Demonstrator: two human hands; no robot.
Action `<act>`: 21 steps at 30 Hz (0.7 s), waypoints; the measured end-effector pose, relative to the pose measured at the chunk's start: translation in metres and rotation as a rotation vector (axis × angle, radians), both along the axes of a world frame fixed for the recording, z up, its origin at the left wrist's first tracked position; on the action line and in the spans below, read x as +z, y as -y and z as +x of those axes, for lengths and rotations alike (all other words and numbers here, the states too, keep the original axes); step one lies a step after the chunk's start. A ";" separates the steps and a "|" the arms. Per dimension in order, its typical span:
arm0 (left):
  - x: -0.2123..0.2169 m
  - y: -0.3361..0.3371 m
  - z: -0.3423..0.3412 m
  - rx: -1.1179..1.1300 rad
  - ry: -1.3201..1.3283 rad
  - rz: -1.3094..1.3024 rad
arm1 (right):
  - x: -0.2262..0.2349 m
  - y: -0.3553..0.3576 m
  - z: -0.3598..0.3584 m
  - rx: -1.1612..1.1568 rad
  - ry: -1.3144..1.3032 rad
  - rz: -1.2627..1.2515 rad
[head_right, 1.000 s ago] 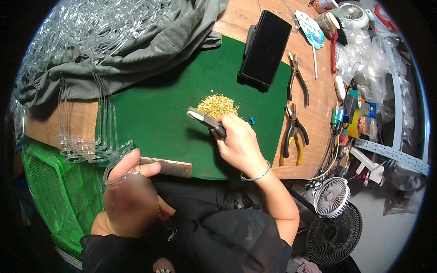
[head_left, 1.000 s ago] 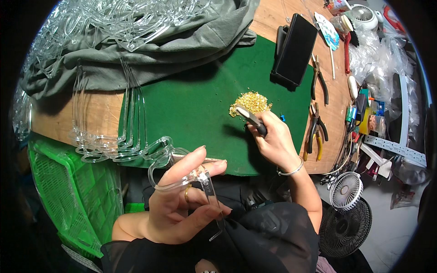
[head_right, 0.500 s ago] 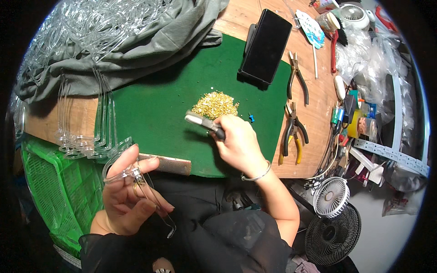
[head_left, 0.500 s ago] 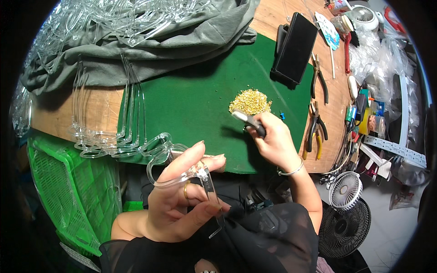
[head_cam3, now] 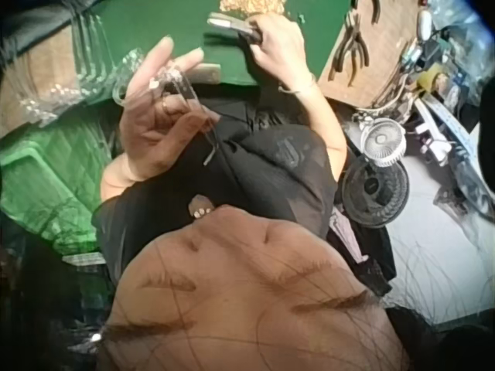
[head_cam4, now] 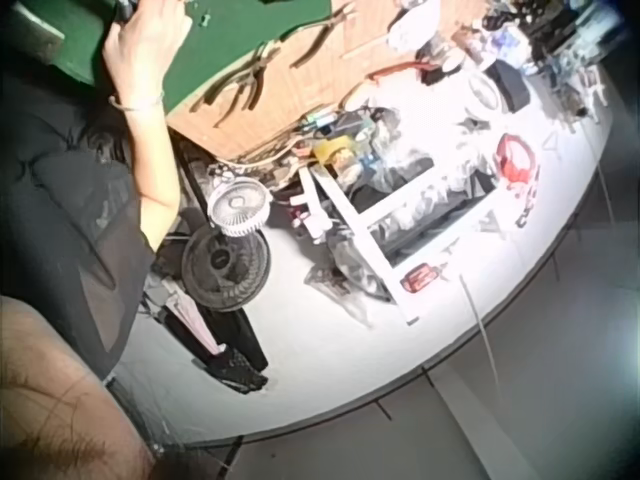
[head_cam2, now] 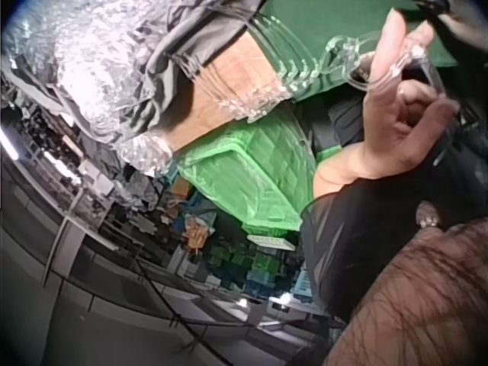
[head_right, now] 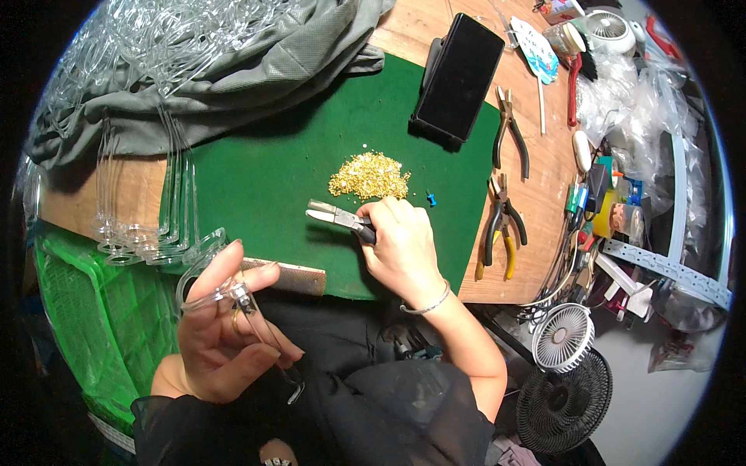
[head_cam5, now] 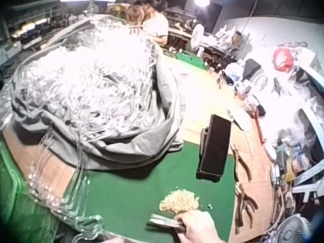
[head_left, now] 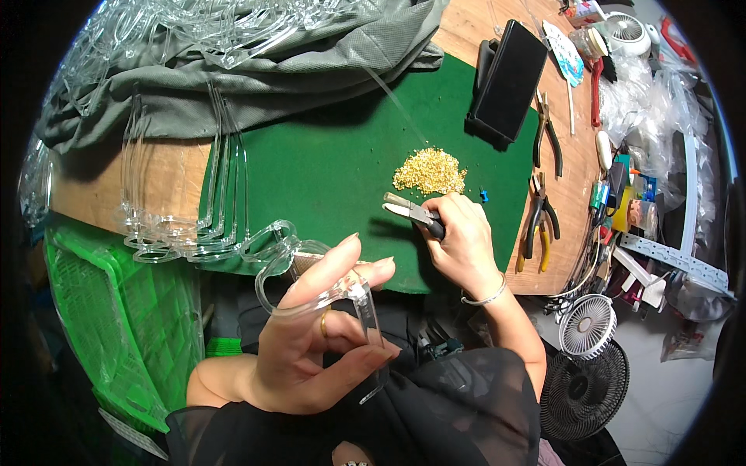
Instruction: The person uses pliers to attach small metal components to the temples of clear eyeglass frames. They repeatedly grip, bend, and secure parts on both sides of the frame while working at a cluttered table.
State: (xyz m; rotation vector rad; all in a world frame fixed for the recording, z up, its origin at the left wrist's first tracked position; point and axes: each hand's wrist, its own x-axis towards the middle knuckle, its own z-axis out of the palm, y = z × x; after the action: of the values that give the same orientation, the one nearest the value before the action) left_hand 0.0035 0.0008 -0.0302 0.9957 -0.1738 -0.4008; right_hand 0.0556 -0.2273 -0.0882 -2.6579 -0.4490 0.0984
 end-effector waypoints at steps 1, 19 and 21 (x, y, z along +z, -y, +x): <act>0.000 0.001 -0.001 -0.003 0.007 0.019 | -0.001 -0.001 -0.001 -0.001 0.020 -0.015; 0.011 0.015 -0.010 -0.116 -0.281 -0.146 | 0.077 -0.044 -0.027 0.243 0.088 0.790; 0.015 0.014 -0.011 -0.157 -0.330 -0.128 | 0.074 -0.044 -0.031 0.223 0.140 0.812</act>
State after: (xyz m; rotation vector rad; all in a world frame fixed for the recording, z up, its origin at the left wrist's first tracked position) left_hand -0.0074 -0.0130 -0.0147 0.7797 0.0206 -0.6829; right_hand 0.0246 -0.1834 -0.0140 -1.8189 -0.6600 -0.1718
